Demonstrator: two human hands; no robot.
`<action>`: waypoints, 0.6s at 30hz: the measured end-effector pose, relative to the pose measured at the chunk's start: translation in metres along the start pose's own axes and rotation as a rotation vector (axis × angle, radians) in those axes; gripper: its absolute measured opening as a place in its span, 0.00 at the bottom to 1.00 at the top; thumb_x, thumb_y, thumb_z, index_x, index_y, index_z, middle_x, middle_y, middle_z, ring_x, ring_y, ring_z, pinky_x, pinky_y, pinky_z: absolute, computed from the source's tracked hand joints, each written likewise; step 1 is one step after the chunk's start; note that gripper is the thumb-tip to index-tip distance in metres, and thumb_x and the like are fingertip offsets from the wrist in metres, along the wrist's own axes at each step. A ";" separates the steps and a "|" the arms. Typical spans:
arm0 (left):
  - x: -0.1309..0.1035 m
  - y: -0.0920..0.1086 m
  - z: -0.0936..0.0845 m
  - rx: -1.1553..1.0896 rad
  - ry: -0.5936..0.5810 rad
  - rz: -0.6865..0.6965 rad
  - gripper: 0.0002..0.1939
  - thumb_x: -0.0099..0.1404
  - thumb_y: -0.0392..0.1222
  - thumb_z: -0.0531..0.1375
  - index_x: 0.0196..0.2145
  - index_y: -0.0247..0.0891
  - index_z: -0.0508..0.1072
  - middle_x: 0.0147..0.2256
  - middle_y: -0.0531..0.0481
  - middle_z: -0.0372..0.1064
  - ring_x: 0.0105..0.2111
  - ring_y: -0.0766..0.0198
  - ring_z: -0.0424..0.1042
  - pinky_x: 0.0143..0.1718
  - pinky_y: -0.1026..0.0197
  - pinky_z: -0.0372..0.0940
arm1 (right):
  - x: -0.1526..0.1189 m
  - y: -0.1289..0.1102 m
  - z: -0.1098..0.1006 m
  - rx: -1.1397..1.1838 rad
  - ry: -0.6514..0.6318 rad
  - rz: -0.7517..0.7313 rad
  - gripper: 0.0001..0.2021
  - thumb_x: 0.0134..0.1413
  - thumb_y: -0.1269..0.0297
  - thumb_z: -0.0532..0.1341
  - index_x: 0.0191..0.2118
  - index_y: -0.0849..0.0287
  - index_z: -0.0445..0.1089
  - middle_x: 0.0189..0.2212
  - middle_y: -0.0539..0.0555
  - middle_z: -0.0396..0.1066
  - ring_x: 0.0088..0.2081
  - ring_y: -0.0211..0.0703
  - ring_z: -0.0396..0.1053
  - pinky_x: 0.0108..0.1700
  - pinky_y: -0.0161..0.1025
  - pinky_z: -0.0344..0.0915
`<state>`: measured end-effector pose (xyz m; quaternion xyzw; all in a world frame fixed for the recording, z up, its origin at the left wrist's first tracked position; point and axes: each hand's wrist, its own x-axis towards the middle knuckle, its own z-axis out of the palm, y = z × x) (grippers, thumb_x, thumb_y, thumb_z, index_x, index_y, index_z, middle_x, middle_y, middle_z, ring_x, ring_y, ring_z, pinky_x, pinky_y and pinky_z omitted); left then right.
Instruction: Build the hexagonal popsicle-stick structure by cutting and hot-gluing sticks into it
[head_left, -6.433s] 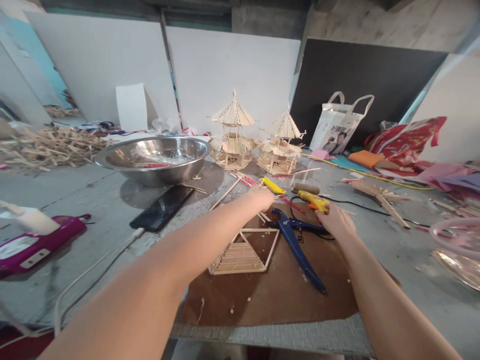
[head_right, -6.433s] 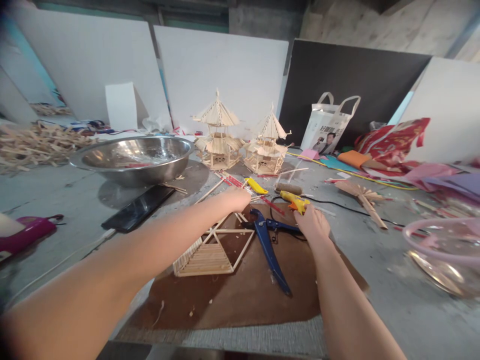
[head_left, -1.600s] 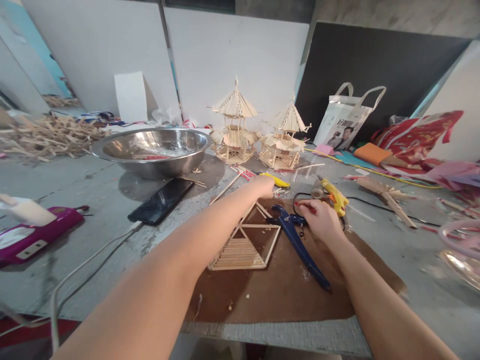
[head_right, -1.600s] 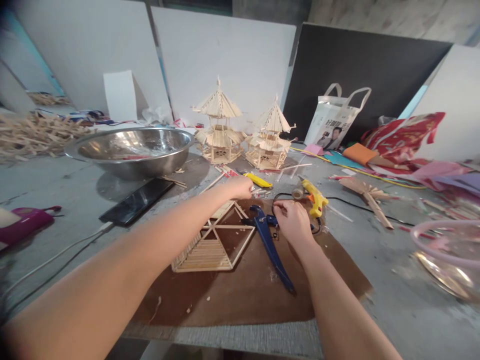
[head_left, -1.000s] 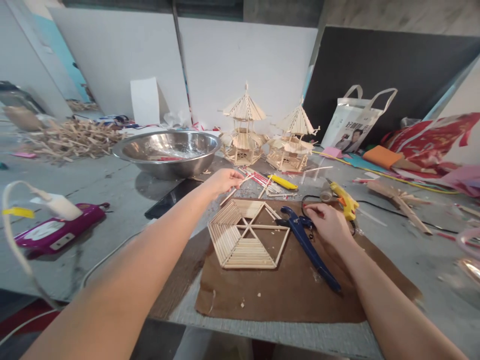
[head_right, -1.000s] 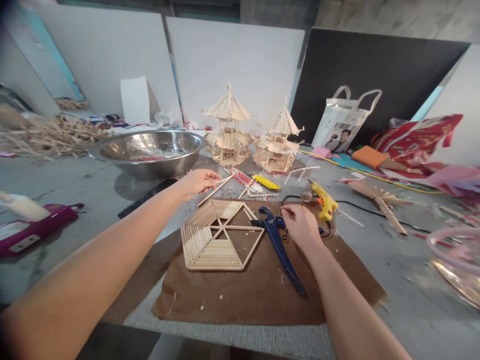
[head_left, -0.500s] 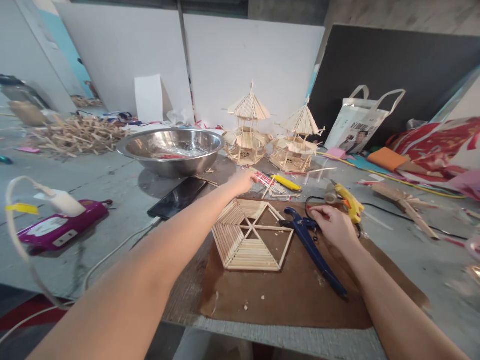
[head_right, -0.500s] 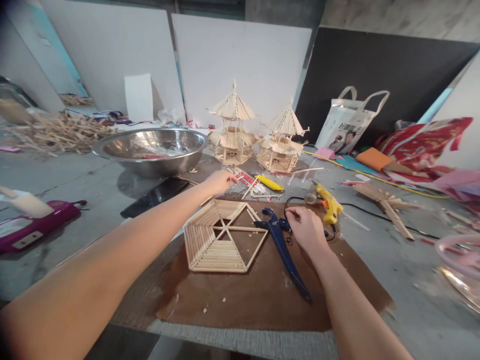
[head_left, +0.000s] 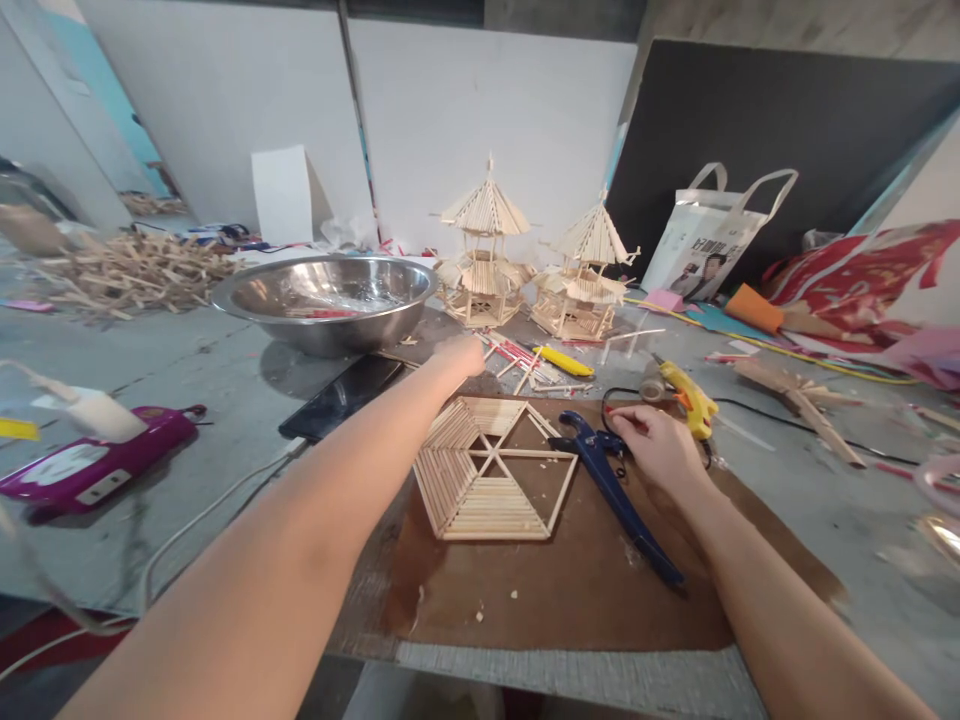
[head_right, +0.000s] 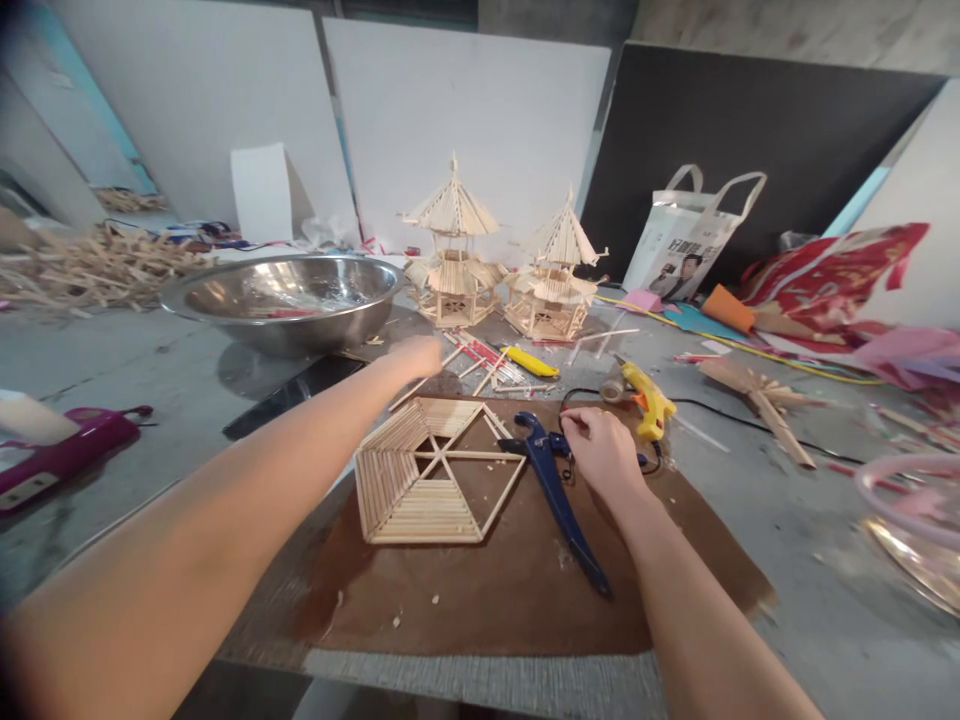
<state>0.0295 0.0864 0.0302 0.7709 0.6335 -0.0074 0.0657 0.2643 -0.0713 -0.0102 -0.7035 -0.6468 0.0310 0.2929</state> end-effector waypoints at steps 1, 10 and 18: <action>0.002 -0.006 0.000 0.015 0.001 -0.031 0.19 0.46 0.44 0.59 0.37 0.33 0.71 0.40 0.33 0.66 0.40 0.48 0.65 0.39 0.54 0.59 | 0.000 0.000 0.000 0.003 -0.002 0.002 0.13 0.46 0.61 0.51 0.31 0.56 0.71 0.31 0.52 0.72 0.31 0.41 0.67 0.34 0.37 0.61; 0.002 -0.019 0.007 -0.077 -0.011 -0.082 0.09 0.40 0.43 0.63 0.19 0.35 0.71 0.19 0.44 0.68 0.29 0.56 0.68 0.30 0.62 0.60 | -0.001 -0.001 0.001 0.014 0.011 -0.009 0.13 0.46 0.61 0.51 0.31 0.56 0.71 0.30 0.52 0.72 0.32 0.42 0.67 0.34 0.38 0.62; -0.045 0.000 -0.017 -0.719 0.011 0.128 0.12 0.58 0.43 0.51 0.22 0.35 0.65 0.20 0.52 0.65 0.15 0.74 0.60 0.17 0.70 0.56 | -0.002 -0.004 -0.001 0.056 0.047 -0.040 0.12 0.46 0.61 0.51 0.30 0.56 0.71 0.30 0.52 0.72 0.32 0.41 0.67 0.34 0.37 0.62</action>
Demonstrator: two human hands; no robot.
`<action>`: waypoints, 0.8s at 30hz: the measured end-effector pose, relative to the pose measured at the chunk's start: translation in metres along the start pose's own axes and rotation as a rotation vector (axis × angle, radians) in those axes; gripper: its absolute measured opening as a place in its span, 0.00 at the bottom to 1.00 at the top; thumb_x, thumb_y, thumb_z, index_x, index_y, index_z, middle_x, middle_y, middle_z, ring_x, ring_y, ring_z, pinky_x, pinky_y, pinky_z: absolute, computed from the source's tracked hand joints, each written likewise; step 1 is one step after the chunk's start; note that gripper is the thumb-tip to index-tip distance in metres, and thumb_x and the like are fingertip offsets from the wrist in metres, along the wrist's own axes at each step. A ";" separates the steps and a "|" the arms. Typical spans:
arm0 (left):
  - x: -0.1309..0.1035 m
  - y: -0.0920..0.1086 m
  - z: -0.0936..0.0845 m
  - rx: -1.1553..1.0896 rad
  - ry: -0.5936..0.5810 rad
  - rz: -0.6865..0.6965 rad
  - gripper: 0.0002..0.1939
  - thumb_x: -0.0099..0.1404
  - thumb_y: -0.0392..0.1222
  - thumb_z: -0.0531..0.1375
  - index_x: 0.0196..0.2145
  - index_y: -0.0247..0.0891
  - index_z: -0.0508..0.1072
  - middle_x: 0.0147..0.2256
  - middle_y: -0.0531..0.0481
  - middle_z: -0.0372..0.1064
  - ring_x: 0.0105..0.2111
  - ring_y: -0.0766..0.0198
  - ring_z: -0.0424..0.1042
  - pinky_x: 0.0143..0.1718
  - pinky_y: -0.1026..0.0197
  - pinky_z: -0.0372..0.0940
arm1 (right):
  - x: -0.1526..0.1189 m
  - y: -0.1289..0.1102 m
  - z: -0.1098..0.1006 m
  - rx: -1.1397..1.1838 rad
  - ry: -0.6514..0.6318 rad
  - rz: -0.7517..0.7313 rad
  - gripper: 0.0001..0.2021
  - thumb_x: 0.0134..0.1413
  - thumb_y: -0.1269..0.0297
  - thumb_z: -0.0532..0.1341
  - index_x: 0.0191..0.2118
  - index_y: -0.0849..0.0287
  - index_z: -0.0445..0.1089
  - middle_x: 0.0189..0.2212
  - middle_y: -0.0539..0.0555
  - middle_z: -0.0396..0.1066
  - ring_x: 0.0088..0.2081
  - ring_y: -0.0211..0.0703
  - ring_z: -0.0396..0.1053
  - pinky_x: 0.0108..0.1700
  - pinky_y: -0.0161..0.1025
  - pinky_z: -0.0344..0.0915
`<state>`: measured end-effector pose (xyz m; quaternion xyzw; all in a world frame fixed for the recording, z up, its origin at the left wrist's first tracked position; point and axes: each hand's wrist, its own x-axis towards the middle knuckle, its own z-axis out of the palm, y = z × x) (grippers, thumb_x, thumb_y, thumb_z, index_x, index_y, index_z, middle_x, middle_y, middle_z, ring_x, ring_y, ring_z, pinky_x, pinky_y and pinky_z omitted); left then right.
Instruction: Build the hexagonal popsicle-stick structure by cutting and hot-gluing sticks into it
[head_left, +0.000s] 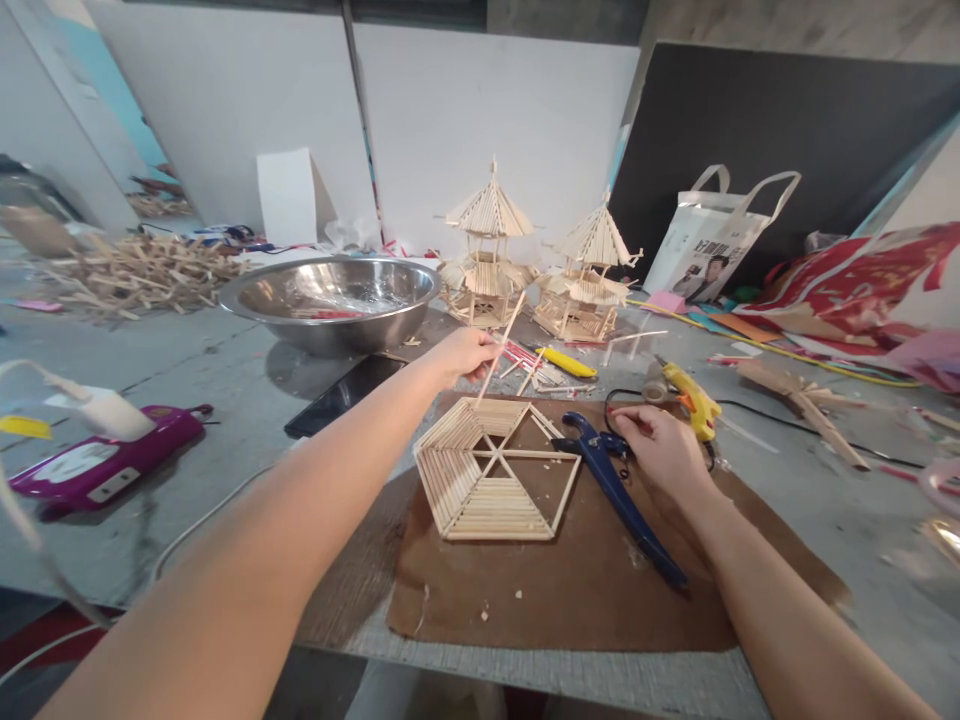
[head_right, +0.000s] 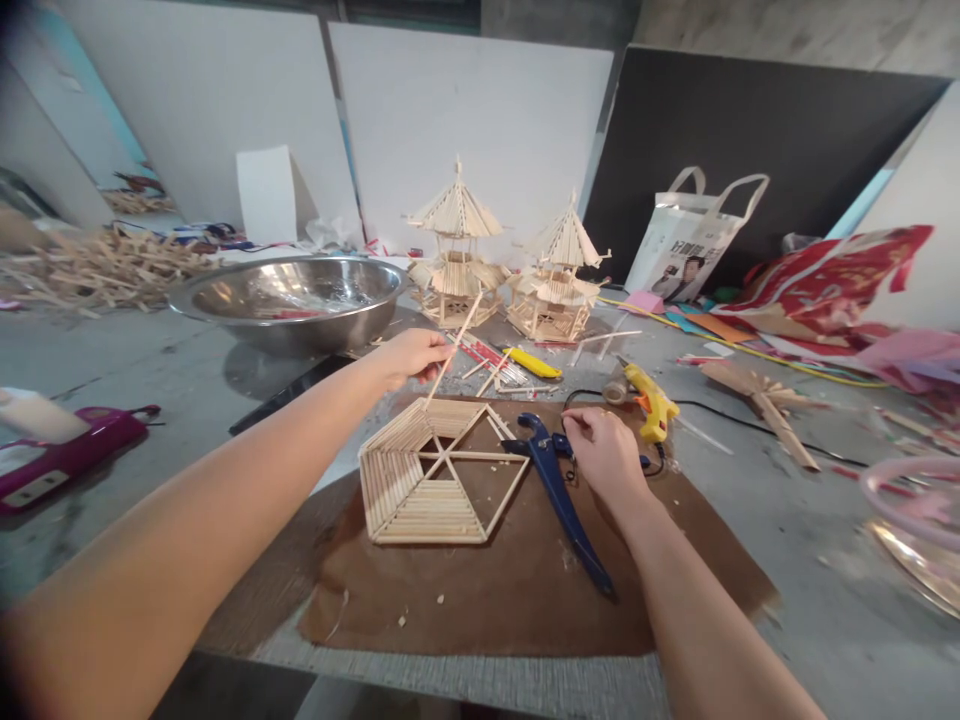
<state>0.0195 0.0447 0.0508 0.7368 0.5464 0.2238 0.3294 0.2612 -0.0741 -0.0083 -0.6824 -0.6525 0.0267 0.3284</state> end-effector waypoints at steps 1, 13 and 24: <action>-0.007 0.006 0.004 -0.225 -0.031 0.038 0.10 0.58 0.41 0.51 0.22 0.34 0.64 0.21 0.52 0.65 0.14 0.75 0.59 0.16 0.71 0.55 | -0.001 -0.002 -0.001 0.009 0.005 -0.007 0.12 0.47 0.61 0.51 0.30 0.56 0.70 0.30 0.52 0.72 0.32 0.40 0.67 0.35 0.37 0.62; -0.066 0.039 0.052 -0.945 -0.131 0.149 0.04 0.57 0.34 0.52 0.25 0.33 0.59 0.21 0.53 0.63 0.16 0.73 0.63 0.17 0.68 0.60 | -0.027 -0.052 -0.003 0.213 -0.117 -0.335 0.11 0.49 0.58 0.52 0.33 0.56 0.69 0.28 0.51 0.71 0.32 0.39 0.66 0.35 0.36 0.59; -0.067 0.037 0.042 -0.655 -0.090 0.219 0.03 0.55 0.37 0.54 0.27 0.35 0.64 0.21 0.55 0.61 0.17 0.76 0.58 0.17 0.70 0.55 | -0.025 -0.049 -0.003 0.138 -0.232 -0.293 0.12 0.50 0.60 0.50 0.27 0.56 0.68 0.25 0.51 0.71 0.29 0.39 0.66 0.33 0.35 0.58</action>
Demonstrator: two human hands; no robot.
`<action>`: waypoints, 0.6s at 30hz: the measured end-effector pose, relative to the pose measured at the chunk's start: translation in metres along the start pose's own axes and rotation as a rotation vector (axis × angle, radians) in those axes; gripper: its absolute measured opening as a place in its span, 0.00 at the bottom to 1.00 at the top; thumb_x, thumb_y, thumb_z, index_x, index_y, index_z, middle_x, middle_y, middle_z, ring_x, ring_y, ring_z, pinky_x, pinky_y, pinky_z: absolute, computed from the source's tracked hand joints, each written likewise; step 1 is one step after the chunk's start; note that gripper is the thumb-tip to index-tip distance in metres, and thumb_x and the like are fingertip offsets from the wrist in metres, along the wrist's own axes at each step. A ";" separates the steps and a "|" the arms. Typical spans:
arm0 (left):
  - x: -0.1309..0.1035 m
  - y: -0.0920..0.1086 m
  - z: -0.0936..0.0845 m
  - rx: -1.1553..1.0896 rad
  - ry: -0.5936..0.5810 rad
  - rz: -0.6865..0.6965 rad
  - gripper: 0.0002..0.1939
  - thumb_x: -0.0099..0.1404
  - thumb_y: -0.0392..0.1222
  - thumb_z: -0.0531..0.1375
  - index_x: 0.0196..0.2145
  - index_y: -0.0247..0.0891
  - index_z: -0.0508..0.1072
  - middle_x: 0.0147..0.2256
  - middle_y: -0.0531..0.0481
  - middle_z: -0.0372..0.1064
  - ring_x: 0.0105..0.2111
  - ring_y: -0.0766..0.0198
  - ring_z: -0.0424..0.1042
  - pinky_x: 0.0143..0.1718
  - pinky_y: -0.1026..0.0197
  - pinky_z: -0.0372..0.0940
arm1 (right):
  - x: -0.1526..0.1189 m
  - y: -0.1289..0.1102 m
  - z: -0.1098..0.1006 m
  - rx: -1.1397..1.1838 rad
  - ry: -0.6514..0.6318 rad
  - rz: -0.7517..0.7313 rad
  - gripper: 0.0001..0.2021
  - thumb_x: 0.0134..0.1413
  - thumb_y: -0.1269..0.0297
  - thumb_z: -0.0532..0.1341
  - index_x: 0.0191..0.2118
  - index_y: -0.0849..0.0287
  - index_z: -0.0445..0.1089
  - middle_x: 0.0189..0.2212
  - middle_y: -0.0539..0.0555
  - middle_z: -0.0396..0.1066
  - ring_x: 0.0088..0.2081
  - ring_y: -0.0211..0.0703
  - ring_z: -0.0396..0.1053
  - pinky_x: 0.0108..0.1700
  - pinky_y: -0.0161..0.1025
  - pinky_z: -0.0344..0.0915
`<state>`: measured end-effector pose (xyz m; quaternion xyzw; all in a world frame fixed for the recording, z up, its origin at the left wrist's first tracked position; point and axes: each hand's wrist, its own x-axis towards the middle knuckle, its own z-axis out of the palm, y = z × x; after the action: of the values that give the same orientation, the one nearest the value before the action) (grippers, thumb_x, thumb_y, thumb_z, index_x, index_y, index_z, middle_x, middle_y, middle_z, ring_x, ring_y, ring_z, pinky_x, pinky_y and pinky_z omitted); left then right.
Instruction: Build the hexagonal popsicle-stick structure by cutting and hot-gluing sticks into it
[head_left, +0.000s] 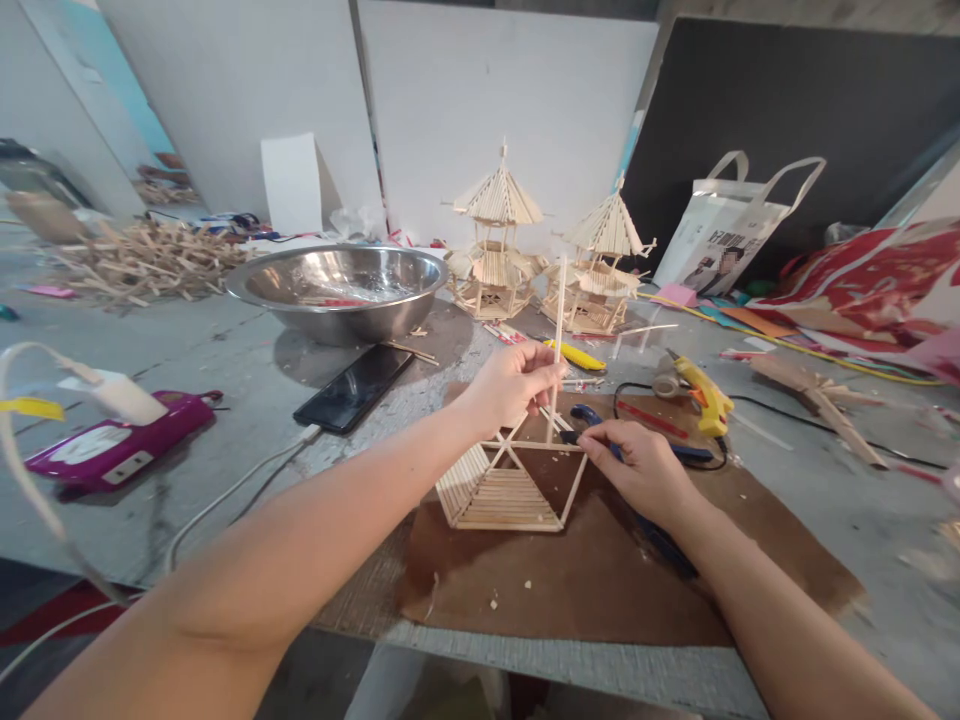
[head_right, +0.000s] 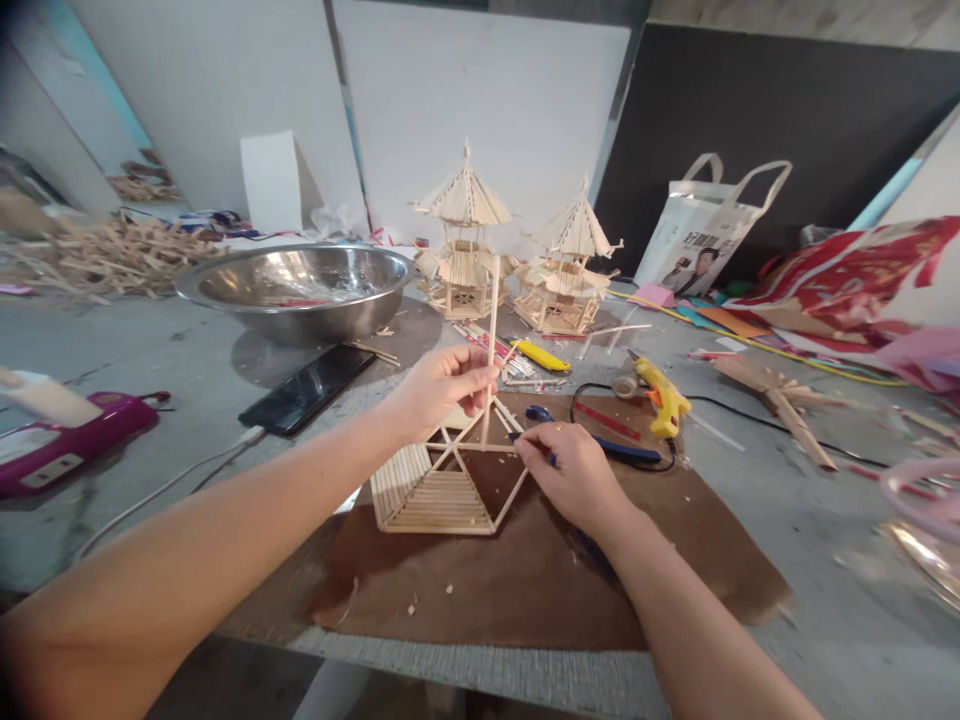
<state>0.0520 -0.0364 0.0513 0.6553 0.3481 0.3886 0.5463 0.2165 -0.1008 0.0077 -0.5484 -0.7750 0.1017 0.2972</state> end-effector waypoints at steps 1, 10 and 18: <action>0.003 -0.001 -0.005 0.054 0.033 0.001 0.04 0.55 0.38 0.54 0.27 0.35 0.64 0.19 0.56 0.59 0.16 0.76 0.57 0.17 0.70 0.54 | 0.000 0.003 0.000 -0.023 -0.002 0.016 0.13 0.50 0.59 0.50 0.28 0.56 0.68 0.25 0.51 0.71 0.29 0.40 0.66 0.33 0.35 0.58; 0.043 -0.039 -0.035 0.571 0.202 -0.064 0.10 0.49 0.44 0.58 0.25 0.34 0.68 0.22 0.54 0.64 0.23 0.70 0.62 0.26 0.67 0.57 | 0.001 0.015 -0.001 -0.073 -0.002 0.121 0.12 0.49 0.59 0.50 0.30 0.56 0.69 0.27 0.50 0.72 0.30 0.40 0.67 0.32 0.35 0.60; 0.065 -0.031 -0.043 0.379 0.268 -0.065 0.14 0.56 0.36 0.53 0.42 0.32 0.63 0.30 0.49 0.66 0.19 0.74 0.63 0.22 0.69 0.60 | 0.000 0.018 0.000 -0.071 0.001 0.156 0.13 0.48 0.58 0.50 0.30 0.55 0.69 0.28 0.50 0.71 0.30 0.40 0.67 0.31 0.34 0.60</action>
<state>0.0420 0.0449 0.0336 0.6772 0.5051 0.3821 0.3745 0.2310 -0.0940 -0.0010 -0.6174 -0.7327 0.0968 0.2693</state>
